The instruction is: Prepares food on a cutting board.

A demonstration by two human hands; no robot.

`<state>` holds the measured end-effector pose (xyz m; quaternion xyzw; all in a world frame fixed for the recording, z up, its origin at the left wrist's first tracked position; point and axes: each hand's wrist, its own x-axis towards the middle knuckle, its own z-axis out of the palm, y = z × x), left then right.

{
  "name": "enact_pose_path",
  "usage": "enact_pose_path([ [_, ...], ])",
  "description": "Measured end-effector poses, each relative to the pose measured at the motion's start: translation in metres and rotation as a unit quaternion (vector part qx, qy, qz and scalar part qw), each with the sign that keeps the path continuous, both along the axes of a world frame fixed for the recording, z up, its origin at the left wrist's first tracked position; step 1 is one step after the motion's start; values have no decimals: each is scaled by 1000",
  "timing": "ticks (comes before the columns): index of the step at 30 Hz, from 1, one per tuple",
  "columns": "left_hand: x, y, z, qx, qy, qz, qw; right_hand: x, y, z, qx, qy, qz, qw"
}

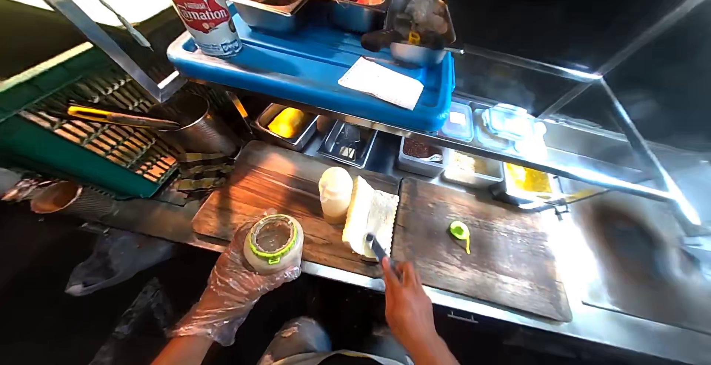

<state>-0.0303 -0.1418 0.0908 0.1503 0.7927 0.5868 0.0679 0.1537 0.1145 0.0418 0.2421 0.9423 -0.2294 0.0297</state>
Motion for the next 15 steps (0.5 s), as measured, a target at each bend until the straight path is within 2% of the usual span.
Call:
enact_pose_path([
  [4, -28, -14, -23, 9, 20, -73, 997, 20, -22, -2, 18, 73, -34, 997],
  [7, -45, -20, -39, 33, 73, -146, 986, 32, -42, 8, 22, 38, -46, 998],
  [10, -57, -22, -44, 41, 170, -185, 967, 35, -55, 68, -5, 138, -35, 990],
  [12, -60, -27, -41, 40, 184, -209, 960, 16, -48, 127, -29, 182, 45, 982],
  [15, -66, -30, -36, 56, 180, -265, 946, -29, -42, 213, -6, 141, 191, 971],
])
